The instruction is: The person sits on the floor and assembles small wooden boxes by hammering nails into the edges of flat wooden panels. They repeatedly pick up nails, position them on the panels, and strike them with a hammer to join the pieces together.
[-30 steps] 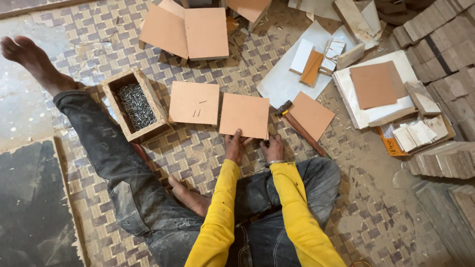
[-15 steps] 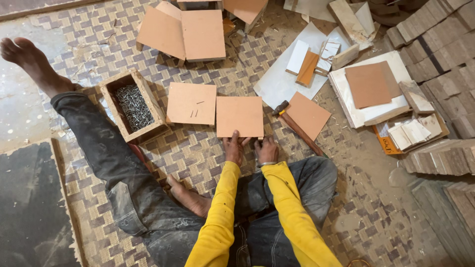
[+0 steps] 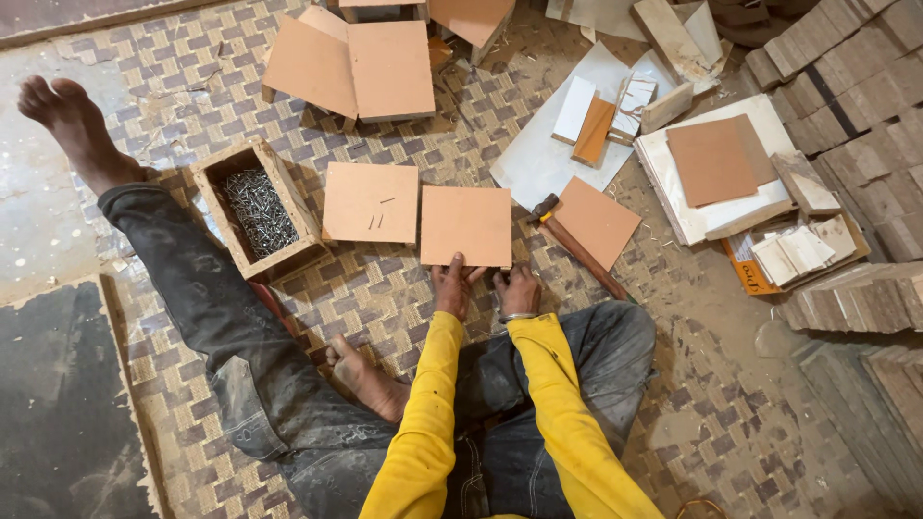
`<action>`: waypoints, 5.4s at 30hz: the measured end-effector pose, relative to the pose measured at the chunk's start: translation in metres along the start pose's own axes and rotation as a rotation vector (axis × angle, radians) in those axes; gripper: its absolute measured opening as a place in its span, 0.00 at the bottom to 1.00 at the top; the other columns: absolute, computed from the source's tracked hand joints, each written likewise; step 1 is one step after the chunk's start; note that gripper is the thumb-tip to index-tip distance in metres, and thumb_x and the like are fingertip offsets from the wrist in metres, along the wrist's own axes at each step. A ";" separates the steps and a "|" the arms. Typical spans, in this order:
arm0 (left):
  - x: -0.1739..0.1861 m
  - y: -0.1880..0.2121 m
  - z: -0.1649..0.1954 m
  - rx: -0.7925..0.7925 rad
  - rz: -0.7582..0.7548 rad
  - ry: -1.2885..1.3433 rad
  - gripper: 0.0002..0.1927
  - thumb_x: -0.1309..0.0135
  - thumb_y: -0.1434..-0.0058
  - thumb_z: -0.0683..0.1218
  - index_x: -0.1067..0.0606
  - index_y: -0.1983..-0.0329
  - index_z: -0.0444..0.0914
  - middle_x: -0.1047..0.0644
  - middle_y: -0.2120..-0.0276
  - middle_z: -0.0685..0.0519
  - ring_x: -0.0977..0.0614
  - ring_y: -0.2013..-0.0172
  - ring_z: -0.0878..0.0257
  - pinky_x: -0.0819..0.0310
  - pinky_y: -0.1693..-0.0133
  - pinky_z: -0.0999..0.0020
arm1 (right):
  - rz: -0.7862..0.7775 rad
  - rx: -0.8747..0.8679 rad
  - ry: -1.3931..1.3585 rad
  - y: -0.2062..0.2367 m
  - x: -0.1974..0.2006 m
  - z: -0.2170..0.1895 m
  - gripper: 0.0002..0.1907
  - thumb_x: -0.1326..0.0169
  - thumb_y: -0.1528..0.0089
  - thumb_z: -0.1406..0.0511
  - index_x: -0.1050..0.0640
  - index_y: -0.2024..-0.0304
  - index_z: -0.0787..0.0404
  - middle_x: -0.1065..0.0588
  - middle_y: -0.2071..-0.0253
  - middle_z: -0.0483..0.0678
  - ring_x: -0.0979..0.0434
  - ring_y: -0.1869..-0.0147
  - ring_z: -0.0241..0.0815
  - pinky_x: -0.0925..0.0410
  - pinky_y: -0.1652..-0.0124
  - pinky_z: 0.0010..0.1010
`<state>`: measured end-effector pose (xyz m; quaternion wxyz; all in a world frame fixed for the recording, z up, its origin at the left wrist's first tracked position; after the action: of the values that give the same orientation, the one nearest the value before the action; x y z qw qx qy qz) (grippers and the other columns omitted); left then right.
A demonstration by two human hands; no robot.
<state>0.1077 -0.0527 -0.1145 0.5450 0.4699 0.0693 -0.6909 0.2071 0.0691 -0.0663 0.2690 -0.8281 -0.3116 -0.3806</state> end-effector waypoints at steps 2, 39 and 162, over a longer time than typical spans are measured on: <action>-0.001 0.000 0.000 -0.003 -0.005 0.006 0.23 0.47 0.32 0.42 0.40 0.38 0.34 0.23 0.50 0.40 0.15 0.54 0.48 0.18 0.55 0.55 | 0.004 -0.021 -0.010 0.000 0.000 0.002 0.15 0.36 0.42 0.62 0.21 0.63 0.69 0.23 0.61 0.62 0.22 0.58 0.64 0.29 0.57 0.49; -0.003 0.004 -0.005 -0.011 0.027 -0.013 0.30 0.50 0.31 0.42 0.47 0.29 0.39 0.25 0.46 0.41 0.16 0.53 0.49 0.18 0.54 0.55 | 0.202 0.046 -0.303 0.010 0.022 0.013 0.17 0.42 0.37 0.73 0.18 0.46 0.57 0.24 0.55 0.54 0.21 0.54 0.51 0.27 0.55 0.37; 0.010 -0.014 -0.016 0.070 0.017 -0.142 0.25 0.49 0.32 0.43 0.40 0.34 0.35 0.25 0.47 0.39 0.15 0.54 0.48 0.18 0.56 0.59 | 0.207 -0.066 -0.533 0.009 0.008 0.043 0.12 0.38 0.38 0.70 0.16 0.51 0.61 0.20 0.53 0.52 0.20 0.48 0.45 0.27 0.49 0.32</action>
<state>0.1059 -0.0449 -0.1362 0.5376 0.4388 0.0024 -0.7200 0.2374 0.0954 -0.0865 0.1878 -0.9346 -0.2726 -0.1300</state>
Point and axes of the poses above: each hand's wrist, its own y-axis away from the middle knuckle, its own x-axis out of the back of the hand, z = x × y, the point moved 8 cm from there along -y, towards the middle knuckle
